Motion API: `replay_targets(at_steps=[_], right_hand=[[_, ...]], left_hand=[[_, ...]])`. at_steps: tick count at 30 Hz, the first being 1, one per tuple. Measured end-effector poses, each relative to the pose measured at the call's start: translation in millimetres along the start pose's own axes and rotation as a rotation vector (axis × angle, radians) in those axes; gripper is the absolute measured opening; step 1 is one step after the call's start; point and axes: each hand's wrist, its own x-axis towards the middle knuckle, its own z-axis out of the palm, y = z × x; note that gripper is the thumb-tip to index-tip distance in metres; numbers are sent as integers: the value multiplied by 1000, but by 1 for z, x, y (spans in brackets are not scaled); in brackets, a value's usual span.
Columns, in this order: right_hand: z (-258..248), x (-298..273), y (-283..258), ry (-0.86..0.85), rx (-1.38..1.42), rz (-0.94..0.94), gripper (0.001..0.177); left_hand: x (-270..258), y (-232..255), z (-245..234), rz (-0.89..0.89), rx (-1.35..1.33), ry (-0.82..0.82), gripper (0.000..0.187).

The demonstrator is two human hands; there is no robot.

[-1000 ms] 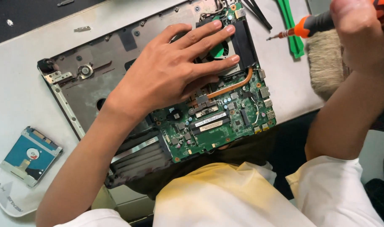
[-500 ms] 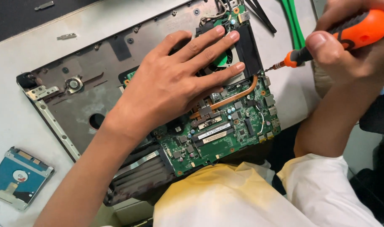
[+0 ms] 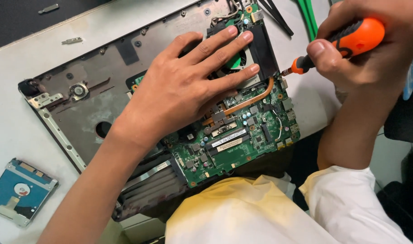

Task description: Connecting the internal cooling fan, securing it with screws, and reinstalling the hard drive into a laptop.

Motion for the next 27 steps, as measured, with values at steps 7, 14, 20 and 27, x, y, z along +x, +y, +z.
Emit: replay_targets(at_steps=[7,14,20,27], right_hand=[[-14,13,-61,-63,-256,187,20],[-24,19,-97,-238,-616,102,43],[-19,13,-103,-237,-1069,-30,30],[-18,30,-122,-250,-1070,-12,49]], left_hand=[[-1,-1,1,-1,-33,3,60],[-3,-2,8,10,-33,47,53],[-5,0,14,29,33,39,58],[9,9,3,-14,-60,-14,49]])
